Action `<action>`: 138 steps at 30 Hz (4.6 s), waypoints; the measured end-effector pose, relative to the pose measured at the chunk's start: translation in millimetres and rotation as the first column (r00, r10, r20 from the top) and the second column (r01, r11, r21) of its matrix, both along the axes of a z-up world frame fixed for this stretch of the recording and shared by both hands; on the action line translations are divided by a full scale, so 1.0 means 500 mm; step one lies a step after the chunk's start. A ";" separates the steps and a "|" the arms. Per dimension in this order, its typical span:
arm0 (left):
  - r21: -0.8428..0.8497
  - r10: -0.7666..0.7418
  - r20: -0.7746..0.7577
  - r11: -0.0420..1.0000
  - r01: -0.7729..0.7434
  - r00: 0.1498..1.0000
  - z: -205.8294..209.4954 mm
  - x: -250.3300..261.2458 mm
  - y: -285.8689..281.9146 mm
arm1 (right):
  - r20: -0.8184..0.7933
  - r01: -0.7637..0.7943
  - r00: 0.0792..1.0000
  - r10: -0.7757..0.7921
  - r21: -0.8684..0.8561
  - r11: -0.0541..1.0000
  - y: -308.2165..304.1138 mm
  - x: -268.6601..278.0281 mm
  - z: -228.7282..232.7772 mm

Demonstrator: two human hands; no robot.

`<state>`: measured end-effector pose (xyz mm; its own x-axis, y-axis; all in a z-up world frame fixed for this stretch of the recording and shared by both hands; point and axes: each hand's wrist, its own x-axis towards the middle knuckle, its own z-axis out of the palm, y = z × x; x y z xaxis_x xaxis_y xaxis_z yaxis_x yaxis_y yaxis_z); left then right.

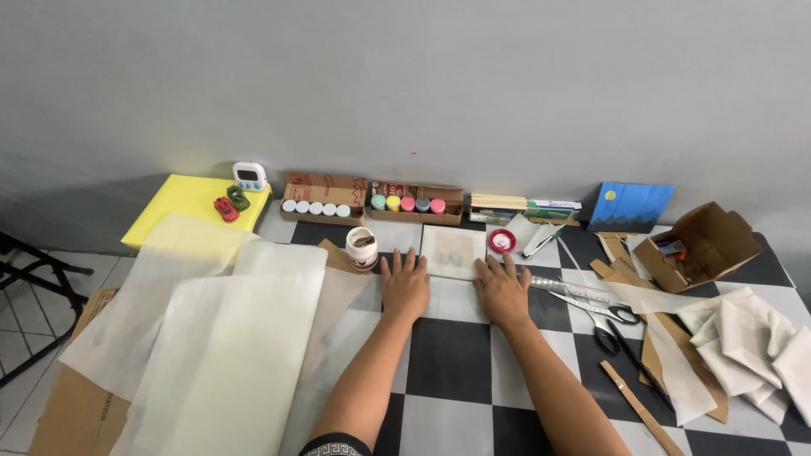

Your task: The person folds a small piece of paper, then measures, marks, and cuts a large sheet of translucent paper on a checkered work surface.

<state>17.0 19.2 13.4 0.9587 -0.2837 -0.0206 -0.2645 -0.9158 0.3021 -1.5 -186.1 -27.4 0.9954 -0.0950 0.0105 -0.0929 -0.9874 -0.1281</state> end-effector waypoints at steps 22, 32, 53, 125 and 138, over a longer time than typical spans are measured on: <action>-0.861 -0.286 -0.486 -0.002 -0.508 0.826 0.076 -0.209 -0.115 | 0.028 -0.018 0.999 0.033 0.965 -0.262 0.128 -0.141 0.085; -0.871 -0.099 -0.458 0.249 -0.424 0.883 0.155 -0.233 -0.072 | 0.088 -0.020 0.969 0.231 0.959 -0.283 0.197 -0.141 0.120; 0.070 0.531 -0.140 0.847 -0.527 0.836 0.017 -0.231 0.397 | -0.193 -0.594 0.743 0.640 0.248 0.765 0.368 -0.272 0.077; -0.560 0.152 -0.501 0.694 -0.453 0.852 -0.003 -0.221 0.274 | 0.131 -0.106 0.947 0.295 0.989 -0.100 0.311 -0.253 0.012; -0.101 0.362 -0.272 0.911 -0.401 0.892 0.148 -0.227 0.432 | -0.177 0.172 0.984 -0.004 0.948 0.268 0.115 -0.155 0.004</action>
<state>-96.3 235.4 87.3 0.9640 0.0848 -0.2519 0.1949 -0.8699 0.4531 -78.8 -128.7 -25.4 0.9638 -0.0395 -0.2636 -0.2666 -0.1407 -0.9535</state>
